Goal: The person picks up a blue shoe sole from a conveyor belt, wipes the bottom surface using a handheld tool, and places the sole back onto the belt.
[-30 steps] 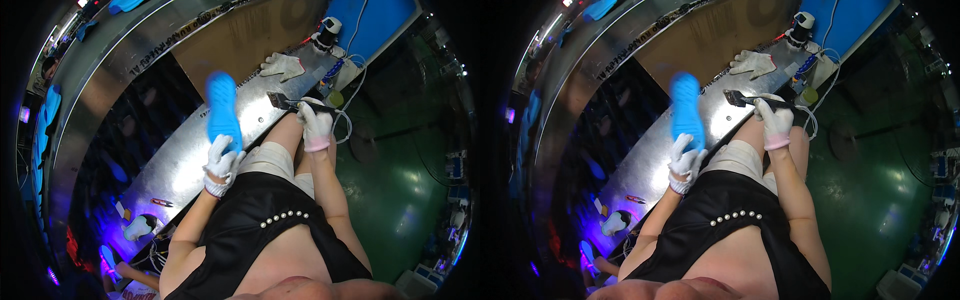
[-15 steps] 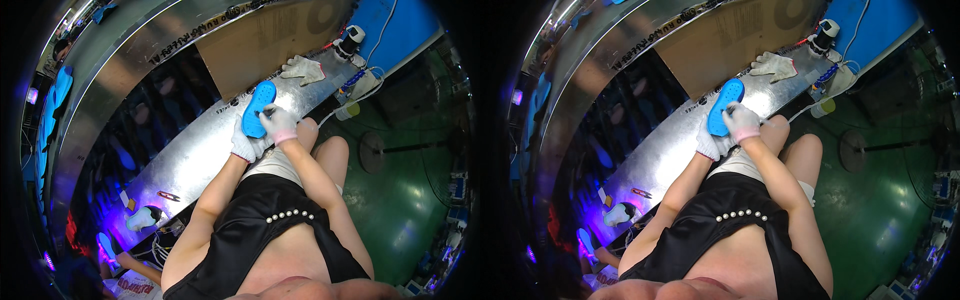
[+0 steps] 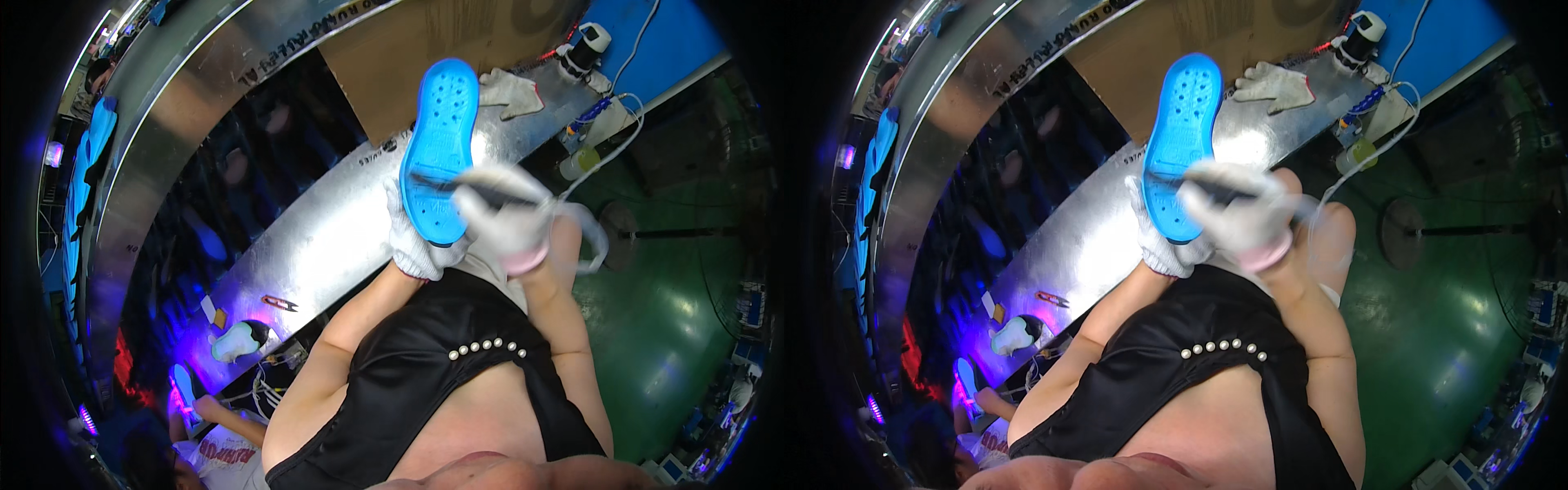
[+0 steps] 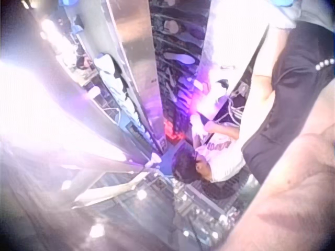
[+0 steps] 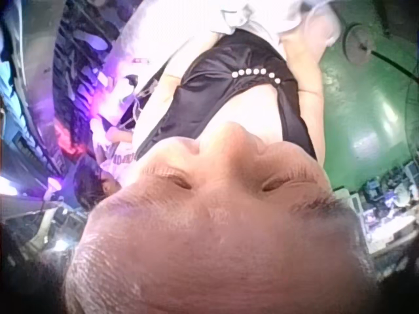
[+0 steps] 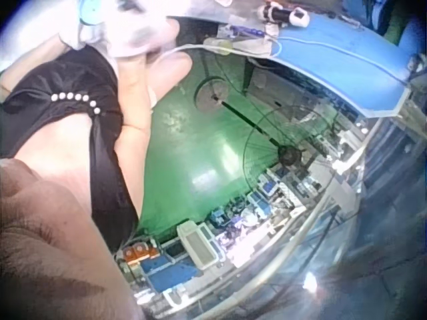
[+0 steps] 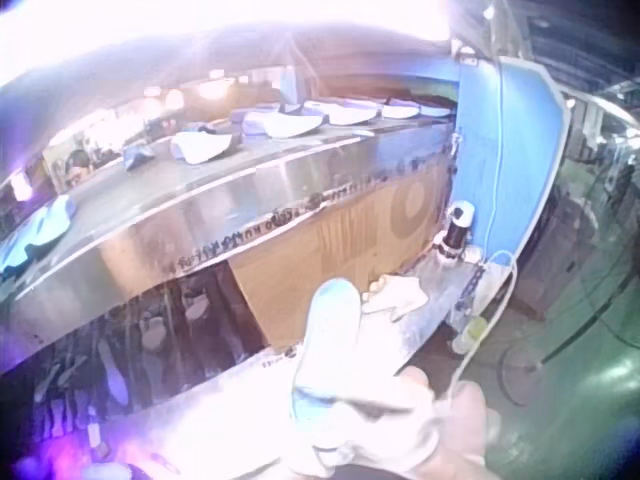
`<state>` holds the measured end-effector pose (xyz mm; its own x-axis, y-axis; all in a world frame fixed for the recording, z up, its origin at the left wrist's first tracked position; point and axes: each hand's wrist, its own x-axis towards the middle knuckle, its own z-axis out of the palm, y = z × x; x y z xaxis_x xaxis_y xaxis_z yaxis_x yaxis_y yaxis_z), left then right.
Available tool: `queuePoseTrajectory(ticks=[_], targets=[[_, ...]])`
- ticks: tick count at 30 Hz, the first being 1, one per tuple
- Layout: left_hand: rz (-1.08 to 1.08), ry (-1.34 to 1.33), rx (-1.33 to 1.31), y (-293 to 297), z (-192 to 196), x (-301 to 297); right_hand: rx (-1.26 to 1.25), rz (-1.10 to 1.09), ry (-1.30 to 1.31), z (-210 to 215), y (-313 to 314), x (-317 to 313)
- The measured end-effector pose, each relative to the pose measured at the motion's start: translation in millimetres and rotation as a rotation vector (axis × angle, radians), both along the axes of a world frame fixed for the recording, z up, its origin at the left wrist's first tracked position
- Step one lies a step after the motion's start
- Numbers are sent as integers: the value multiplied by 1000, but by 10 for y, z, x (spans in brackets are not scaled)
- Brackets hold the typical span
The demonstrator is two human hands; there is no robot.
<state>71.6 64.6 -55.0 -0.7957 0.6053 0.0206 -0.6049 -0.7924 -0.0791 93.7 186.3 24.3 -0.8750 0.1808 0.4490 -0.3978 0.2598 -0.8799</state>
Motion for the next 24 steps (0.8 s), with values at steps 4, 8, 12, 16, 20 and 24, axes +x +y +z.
queuePoseTrajectory(ticks=[4,8,12,16,20,24], targets=[[184,-29,-259,56,212,38,614,-138,456,-24,91,-89],[185,198,-389,-32,-233,-116,442,203,189,224,-82,223],[130,-128,-332,-9,259,-125,37,14,-45,121,9,141],[-10,185,-222,-158,191,-228,314,139,187,189,-139,364],[-96,167,-185,-263,259,-329,259,159,166,4,172,129],[-209,183,-329,-407,215,-563,935,388,214,303,124,357]])
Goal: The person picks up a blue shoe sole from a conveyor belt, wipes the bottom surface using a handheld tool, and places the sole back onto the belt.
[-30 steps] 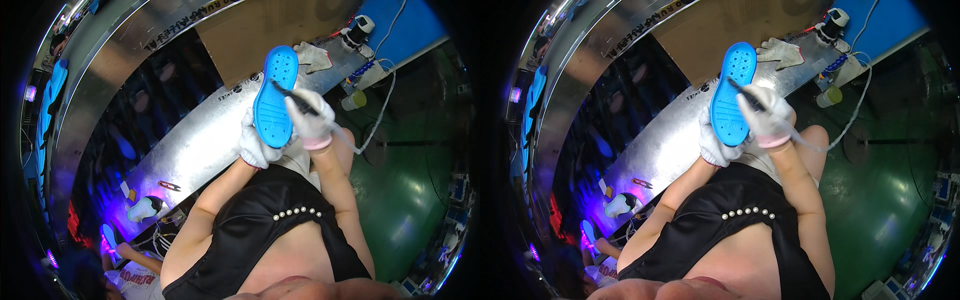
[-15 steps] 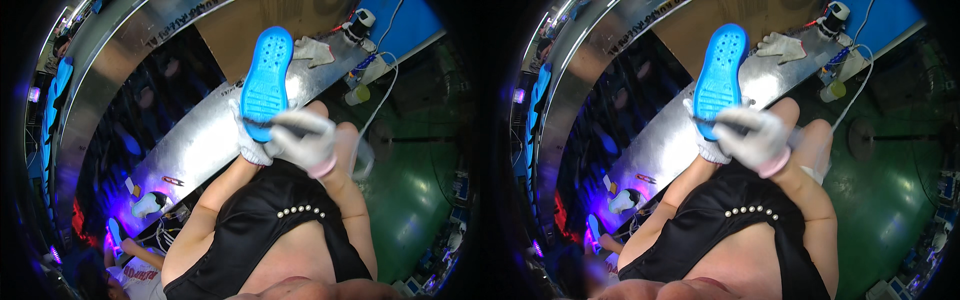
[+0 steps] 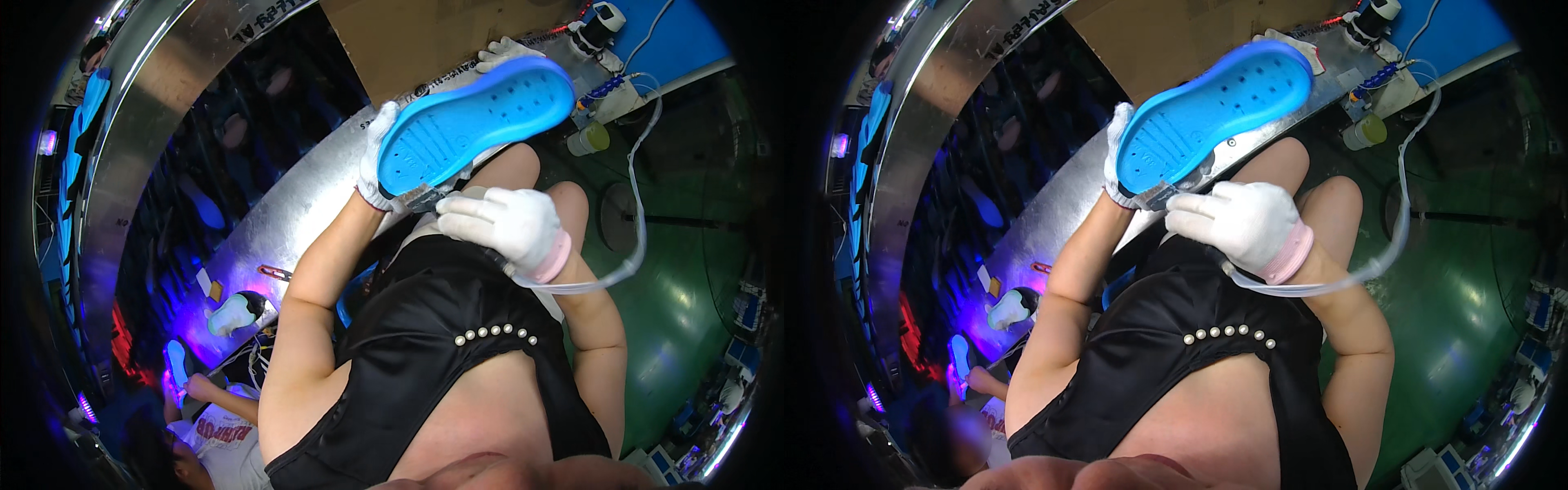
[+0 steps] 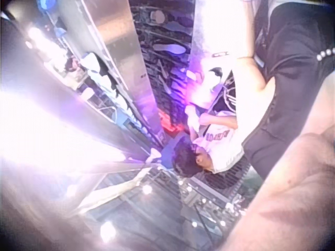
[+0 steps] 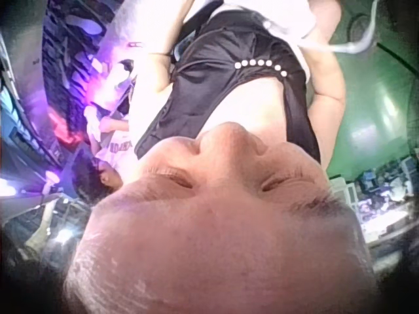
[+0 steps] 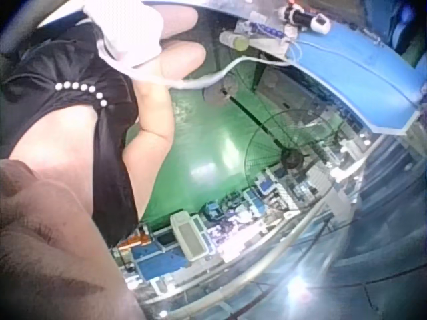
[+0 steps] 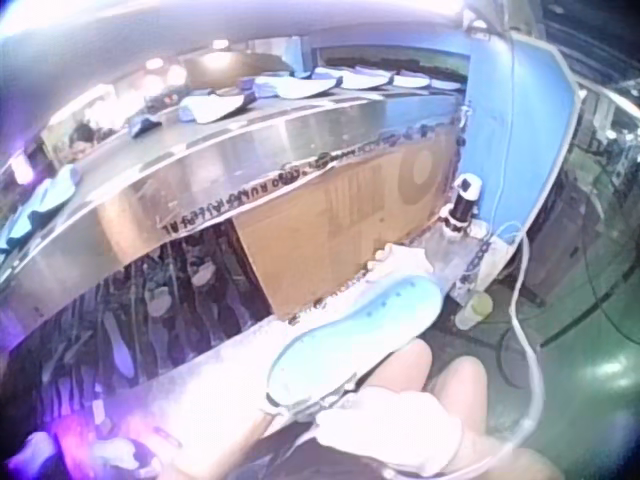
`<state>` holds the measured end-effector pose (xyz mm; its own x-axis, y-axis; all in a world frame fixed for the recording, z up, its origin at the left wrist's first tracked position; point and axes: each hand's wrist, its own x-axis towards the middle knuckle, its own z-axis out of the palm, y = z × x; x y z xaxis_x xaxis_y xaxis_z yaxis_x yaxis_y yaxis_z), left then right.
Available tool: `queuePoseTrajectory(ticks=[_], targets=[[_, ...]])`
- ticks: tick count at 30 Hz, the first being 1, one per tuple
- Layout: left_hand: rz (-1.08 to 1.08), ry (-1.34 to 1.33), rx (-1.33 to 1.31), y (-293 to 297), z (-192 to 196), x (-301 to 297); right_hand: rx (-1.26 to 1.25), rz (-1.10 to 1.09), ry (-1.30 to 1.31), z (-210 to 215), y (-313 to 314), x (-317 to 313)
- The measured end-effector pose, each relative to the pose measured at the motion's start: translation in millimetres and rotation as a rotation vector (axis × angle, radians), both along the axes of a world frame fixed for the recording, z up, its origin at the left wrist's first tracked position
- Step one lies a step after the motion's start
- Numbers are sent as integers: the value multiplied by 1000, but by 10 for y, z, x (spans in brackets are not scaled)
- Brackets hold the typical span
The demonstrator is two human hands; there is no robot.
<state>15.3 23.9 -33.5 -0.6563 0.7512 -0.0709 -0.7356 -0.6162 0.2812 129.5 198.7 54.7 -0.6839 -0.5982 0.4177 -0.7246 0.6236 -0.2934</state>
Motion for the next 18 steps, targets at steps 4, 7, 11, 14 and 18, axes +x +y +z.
queuePoseTrajectory(ticks=[4,7,11,14,18], targets=[[-19,204,-307,-6,122,-37,-522,21,-194,-132,0,-191],[-144,270,-174,-91,144,-87,-89,25,-13,-65,-47,32],[-238,250,-197,-153,298,-114,-433,4,-207,-26,107,-130],[-133,417,-453,-220,278,-150,23,-7,7,147,7,46],[-71,409,-555,-234,416,-137,-216,-21,11,83,119,-109]])
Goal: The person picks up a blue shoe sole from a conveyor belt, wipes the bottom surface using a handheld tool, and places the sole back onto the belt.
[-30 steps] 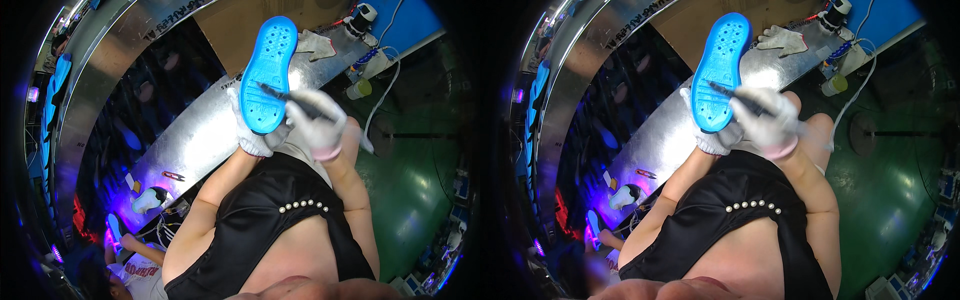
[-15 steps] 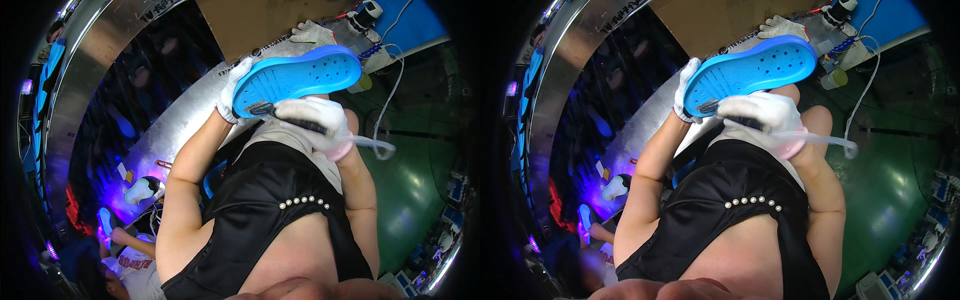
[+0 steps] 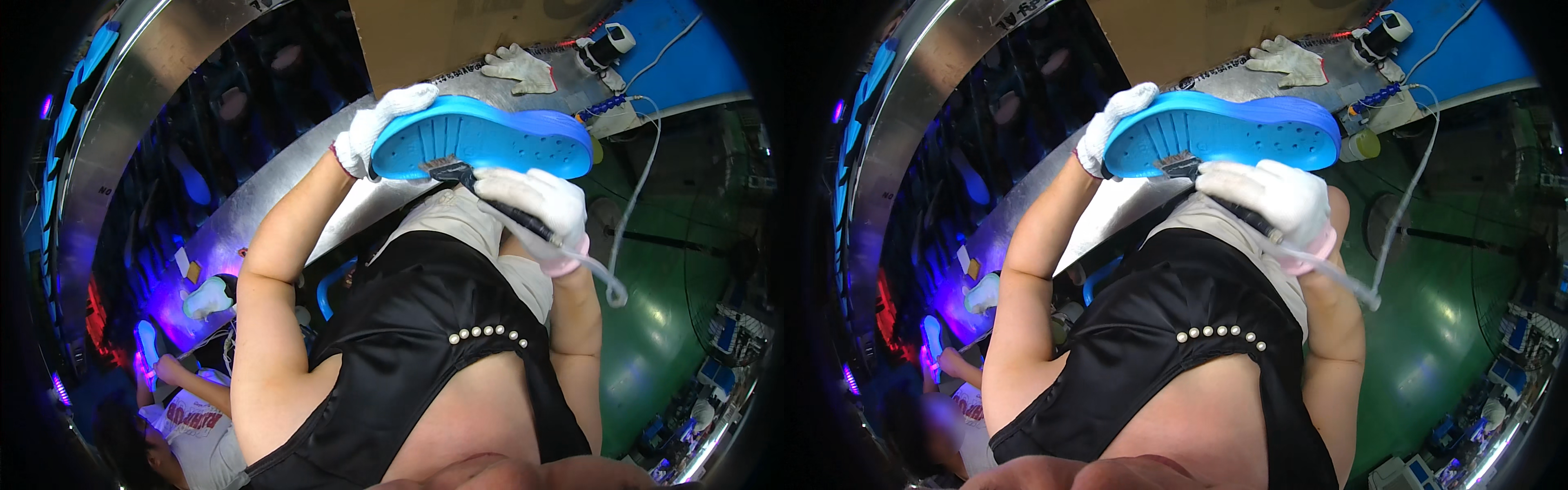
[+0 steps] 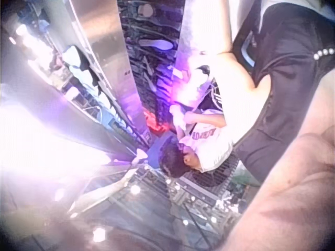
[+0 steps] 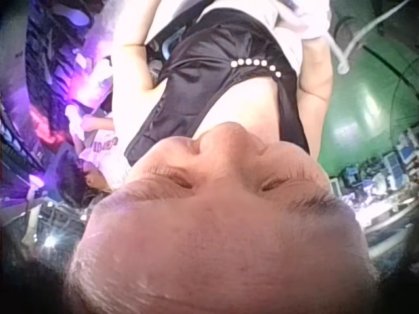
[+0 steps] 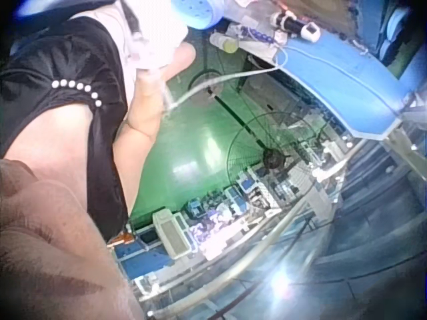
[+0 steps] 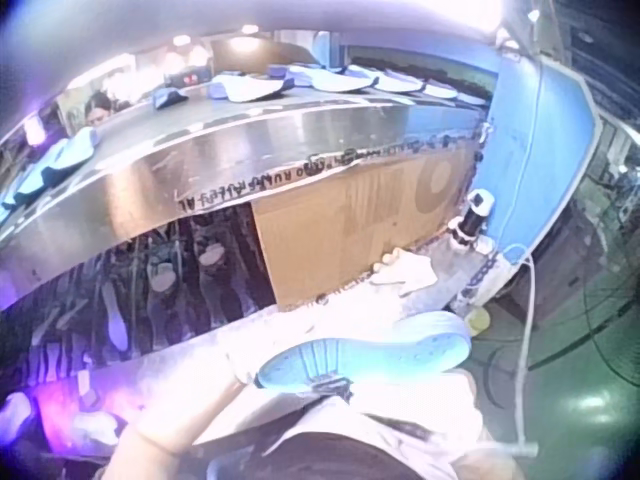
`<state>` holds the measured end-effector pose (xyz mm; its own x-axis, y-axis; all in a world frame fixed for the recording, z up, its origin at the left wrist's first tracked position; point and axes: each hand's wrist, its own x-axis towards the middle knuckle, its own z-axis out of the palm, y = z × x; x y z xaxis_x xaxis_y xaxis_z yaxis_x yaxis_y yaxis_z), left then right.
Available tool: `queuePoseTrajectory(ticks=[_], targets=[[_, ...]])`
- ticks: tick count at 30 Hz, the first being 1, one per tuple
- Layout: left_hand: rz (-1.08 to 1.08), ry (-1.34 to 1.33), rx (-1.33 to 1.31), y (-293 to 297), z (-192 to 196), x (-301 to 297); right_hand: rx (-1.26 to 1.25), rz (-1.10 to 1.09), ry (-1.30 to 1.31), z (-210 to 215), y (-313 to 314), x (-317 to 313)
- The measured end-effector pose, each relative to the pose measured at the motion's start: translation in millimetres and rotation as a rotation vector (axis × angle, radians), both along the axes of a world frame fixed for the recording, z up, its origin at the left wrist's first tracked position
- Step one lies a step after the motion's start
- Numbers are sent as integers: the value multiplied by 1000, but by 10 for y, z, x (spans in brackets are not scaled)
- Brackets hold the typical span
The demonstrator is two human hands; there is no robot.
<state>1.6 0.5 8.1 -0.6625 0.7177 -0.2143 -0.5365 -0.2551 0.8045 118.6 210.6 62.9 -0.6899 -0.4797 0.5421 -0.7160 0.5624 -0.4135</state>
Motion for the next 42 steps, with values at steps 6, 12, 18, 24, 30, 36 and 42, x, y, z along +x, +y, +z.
queuePoseTrajectory(ticks=[6,12,18,24,30,36,42], targets=[[120,69,-127,-6,145,61,72,-6,111,106,13,77],[99,-3,-143,-102,182,-3,336,-59,143,242,34,177],[5,76,-74,-227,283,-39,226,-20,94,313,96,144],[-179,-55,170,-442,121,-161,54,81,69,283,238,24],[-18,164,689,-689,968,-84,-416,-70,33,176,178,94],[24,-58,792,-713,1425,-199,-695,-167,-226,4,41,67],[651,2219,-1361,-1774,1982,-373,-970,-348,-447,-230,159,59]])
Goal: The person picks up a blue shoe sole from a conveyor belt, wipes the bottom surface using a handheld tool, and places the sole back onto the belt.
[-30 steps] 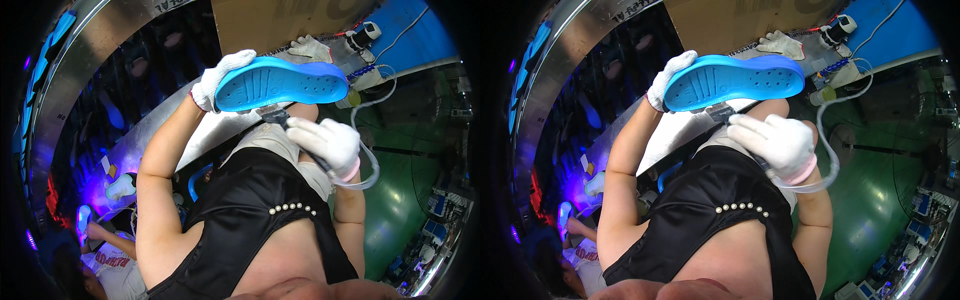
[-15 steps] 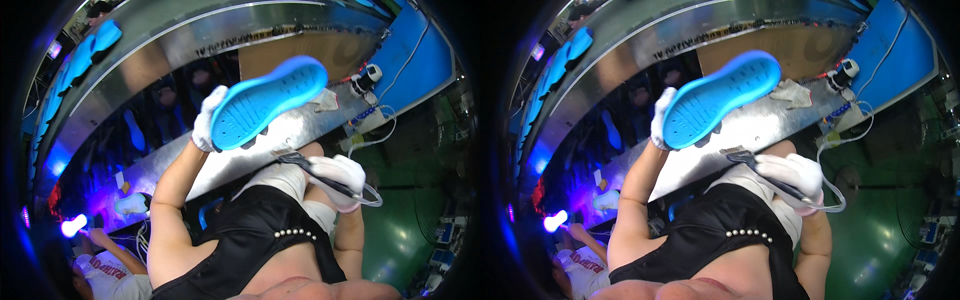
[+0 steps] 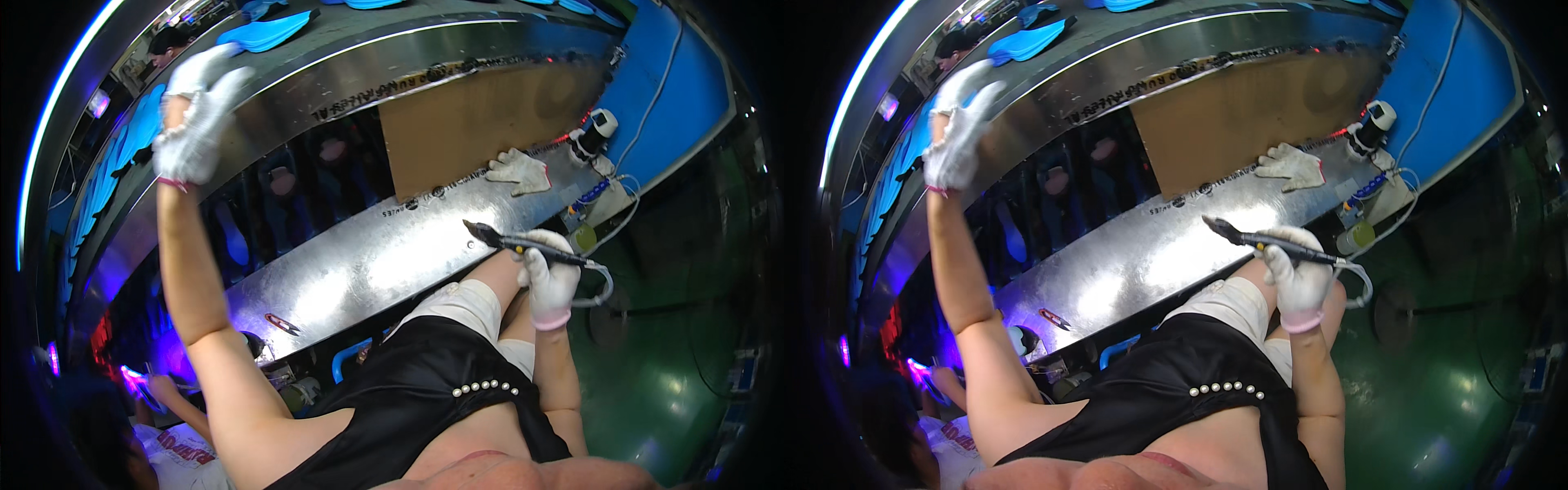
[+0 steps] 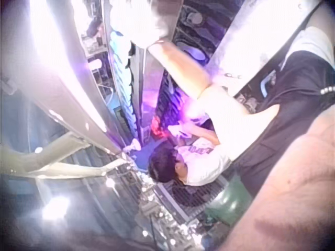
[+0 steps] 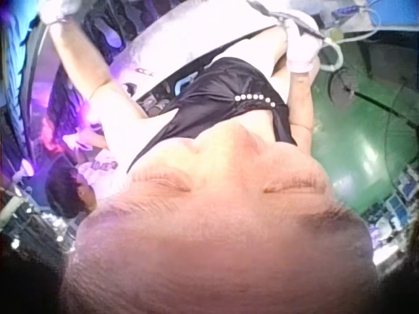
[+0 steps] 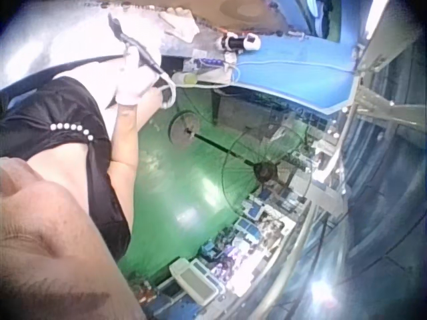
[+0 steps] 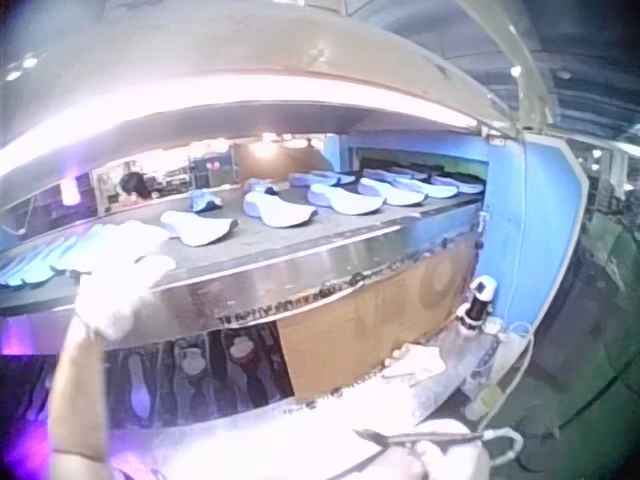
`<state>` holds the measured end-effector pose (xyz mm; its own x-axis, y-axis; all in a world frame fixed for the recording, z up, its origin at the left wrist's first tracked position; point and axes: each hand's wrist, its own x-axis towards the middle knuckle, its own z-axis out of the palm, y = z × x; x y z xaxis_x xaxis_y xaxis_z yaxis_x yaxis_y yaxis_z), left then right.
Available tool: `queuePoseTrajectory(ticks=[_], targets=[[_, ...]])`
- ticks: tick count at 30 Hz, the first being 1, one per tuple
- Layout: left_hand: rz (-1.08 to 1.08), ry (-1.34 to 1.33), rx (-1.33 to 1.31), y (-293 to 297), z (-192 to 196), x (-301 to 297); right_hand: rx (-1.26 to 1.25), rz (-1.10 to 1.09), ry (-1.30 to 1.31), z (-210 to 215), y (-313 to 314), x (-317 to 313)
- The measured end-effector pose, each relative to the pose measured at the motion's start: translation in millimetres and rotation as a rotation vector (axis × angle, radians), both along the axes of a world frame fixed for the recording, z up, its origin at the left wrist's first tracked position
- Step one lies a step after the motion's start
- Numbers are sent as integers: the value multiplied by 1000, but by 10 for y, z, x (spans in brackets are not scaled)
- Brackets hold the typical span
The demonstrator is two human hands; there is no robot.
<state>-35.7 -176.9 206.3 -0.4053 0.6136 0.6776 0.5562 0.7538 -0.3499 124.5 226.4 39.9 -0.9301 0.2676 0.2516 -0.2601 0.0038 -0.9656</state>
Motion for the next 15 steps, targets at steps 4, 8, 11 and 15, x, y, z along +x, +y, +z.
queuePoseTrajectory(ticks=[4,8,11,15], targets=[[1005,-330,67,-734,266,-94,-277,11,-26,-97,-88,-125],[229,122,284,-480,-73,-23,-238,-118,-54,-197,-34,-212],[18,-275,1118,608,-347,770,-192,-236,-92,-304,46,-238],[-279,44,611,1176,-1148,1081,-216,-279,0,-363,149,-254]])
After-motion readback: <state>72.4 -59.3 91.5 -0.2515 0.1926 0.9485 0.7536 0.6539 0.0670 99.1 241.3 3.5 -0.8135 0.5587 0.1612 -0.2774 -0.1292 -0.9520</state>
